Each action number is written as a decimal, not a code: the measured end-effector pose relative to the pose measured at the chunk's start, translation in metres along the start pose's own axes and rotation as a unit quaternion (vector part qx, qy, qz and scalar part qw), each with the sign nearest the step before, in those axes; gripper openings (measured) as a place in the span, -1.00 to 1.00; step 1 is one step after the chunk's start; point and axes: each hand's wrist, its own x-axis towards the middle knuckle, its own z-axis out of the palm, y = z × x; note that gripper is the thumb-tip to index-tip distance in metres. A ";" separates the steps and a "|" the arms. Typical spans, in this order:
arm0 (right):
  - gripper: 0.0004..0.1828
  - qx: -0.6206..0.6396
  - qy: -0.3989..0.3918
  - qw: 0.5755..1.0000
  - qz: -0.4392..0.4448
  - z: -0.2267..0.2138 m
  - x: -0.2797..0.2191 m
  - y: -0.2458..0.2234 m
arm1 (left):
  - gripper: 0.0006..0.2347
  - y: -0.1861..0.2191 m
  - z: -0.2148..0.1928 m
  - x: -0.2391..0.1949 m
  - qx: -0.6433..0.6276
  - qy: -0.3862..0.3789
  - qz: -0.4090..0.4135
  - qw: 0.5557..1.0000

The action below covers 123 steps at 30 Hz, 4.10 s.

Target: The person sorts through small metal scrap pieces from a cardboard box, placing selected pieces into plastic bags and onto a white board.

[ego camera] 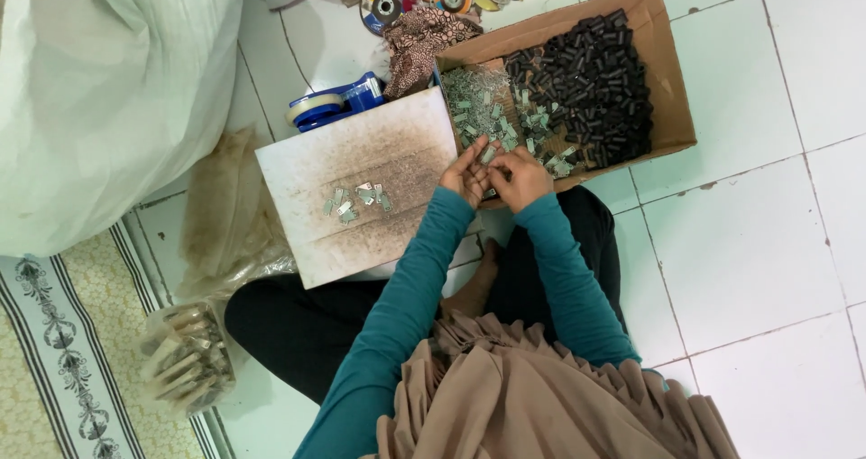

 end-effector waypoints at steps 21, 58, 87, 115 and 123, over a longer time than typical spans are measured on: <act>-0.62 -0.243 -0.308 0.901 0.186 0.052 0.058 0.087 | -0.58 0.019 0.014 -0.027 0.043 -0.044 -0.002 0.998; -0.67 0.307 -0.213 0.915 0.149 0.123 -0.030 -0.185 | -0.62 0.142 -0.059 -0.256 0.366 0.218 0.259 0.867; -0.34 -0.116 -0.175 0.951 0.228 0.040 0.071 0.094 | -0.42 0.004 0.049 -0.020 0.389 0.094 0.040 0.915; -0.41 -0.205 -0.313 0.927 0.015 0.037 0.027 0.051 | -0.46 -0.013 0.038 -0.027 0.296 0.035 0.197 0.934; -0.33 -0.161 -0.333 0.926 0.077 0.065 0.021 0.067 | -0.46 -0.013 0.042 -0.030 0.290 0.046 0.201 0.935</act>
